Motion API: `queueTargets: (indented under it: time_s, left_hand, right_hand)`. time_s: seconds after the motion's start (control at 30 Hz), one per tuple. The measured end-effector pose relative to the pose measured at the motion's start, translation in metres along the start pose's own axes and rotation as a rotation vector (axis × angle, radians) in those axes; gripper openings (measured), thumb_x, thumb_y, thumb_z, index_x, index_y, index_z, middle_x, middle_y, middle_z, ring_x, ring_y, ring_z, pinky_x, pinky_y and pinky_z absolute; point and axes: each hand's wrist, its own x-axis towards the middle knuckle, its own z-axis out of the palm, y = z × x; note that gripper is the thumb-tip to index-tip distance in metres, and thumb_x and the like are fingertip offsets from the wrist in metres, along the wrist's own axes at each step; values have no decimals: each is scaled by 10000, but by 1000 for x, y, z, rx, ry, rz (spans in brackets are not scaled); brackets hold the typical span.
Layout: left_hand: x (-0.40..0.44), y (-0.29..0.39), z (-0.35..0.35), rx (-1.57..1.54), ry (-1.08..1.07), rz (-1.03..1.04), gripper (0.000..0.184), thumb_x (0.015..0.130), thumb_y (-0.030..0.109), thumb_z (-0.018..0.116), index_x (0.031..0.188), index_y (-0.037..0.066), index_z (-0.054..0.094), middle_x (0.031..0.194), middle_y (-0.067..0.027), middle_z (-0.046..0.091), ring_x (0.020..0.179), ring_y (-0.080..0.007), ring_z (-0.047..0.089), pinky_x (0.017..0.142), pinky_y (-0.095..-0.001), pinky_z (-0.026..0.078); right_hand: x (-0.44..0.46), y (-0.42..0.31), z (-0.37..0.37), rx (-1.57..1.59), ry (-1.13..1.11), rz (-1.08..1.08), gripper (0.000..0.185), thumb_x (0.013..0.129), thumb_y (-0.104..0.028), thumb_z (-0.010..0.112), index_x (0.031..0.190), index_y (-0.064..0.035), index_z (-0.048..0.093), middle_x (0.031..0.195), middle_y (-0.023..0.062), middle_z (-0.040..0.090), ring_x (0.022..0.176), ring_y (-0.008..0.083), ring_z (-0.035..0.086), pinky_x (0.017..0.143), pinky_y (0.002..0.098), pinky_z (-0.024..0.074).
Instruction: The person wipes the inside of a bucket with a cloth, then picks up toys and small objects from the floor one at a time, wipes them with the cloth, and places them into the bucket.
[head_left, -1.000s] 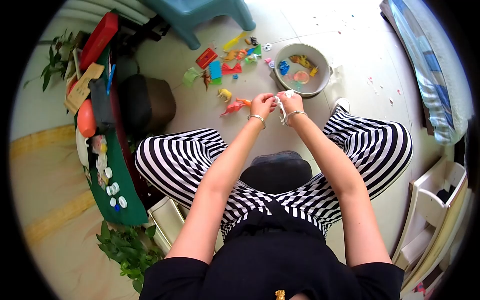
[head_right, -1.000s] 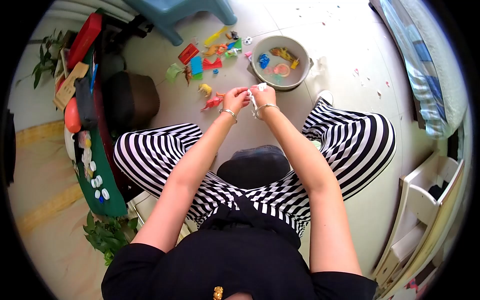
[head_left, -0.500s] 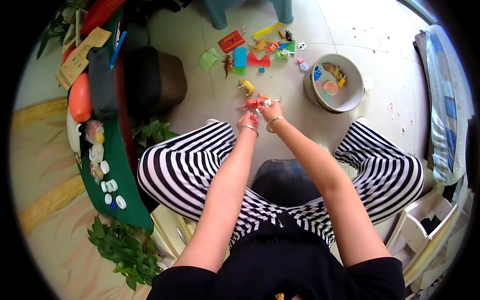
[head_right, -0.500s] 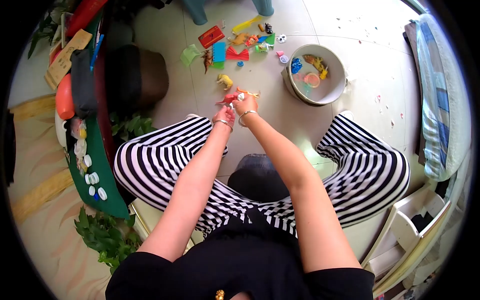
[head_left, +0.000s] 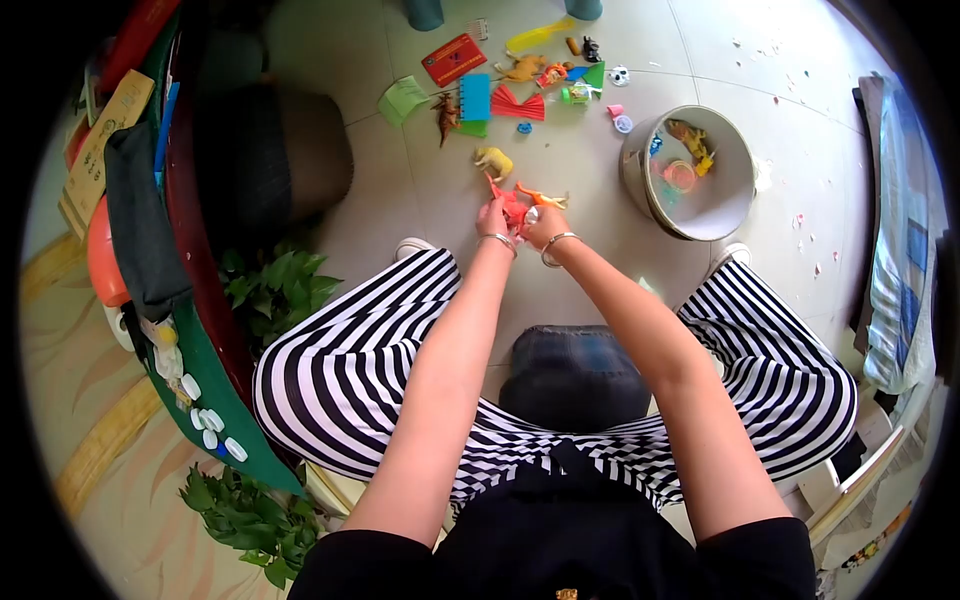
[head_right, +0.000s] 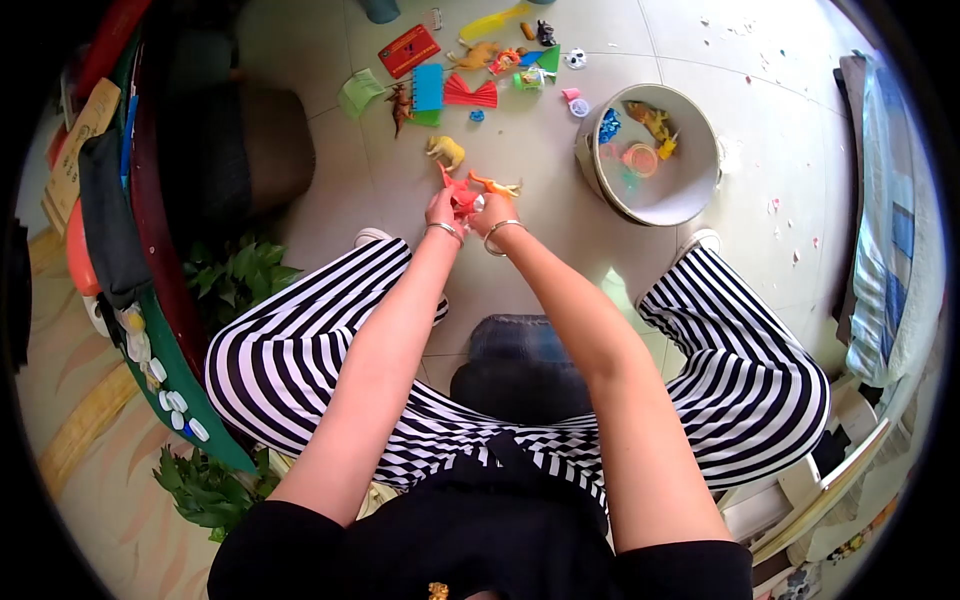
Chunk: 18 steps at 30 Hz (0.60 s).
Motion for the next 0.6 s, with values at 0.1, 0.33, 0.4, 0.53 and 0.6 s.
queueTargets:
  time_s: [0.1,0.33,0.4,0.53,0.6]
  left_hand:
    - [-18,2,8,28,-64,119,230,837,166,545,1015,22,524,908,-88,599,762,-190,601,609,-339,515]
    - [-120,49,54,-10,-585,-153,321,810,345,526,989,81,566,960,-59,604,822,-202,586,702,-361,482]
    - [-159,74,81,89,-690,-125,306,810,349,527,983,100,571,936,-42,604,798,-183,581,675,-346,479]
    - [-242,102,112,301,-817,-68,220,855,329,490,974,162,567,842,6,595,679,-129,544,552,-275,433]
    - [-287,109,120,386,-868,-15,184,908,273,429,1030,192,539,810,18,570,625,-125,515,525,-272,410]
  right_hand:
    - [-21,-6,-9,-2,47,-31,240,706,-152,651,867,16,594,734,117,629,649,180,596,600,324,470]
    - [-94,-50,-104,116,47,-194,326,657,-133,690,924,17,577,825,132,636,717,200,609,662,310,480]
    - [-140,-85,-153,151,23,-381,292,656,-150,676,890,1,590,786,144,639,705,202,613,669,325,478]
    - [-228,-134,-196,-49,318,-735,181,724,-146,643,827,-20,564,731,149,606,670,319,592,615,370,465]
    - [-254,-145,-207,-193,448,-1185,133,757,-135,615,814,-32,553,728,163,577,670,363,556,609,401,454]
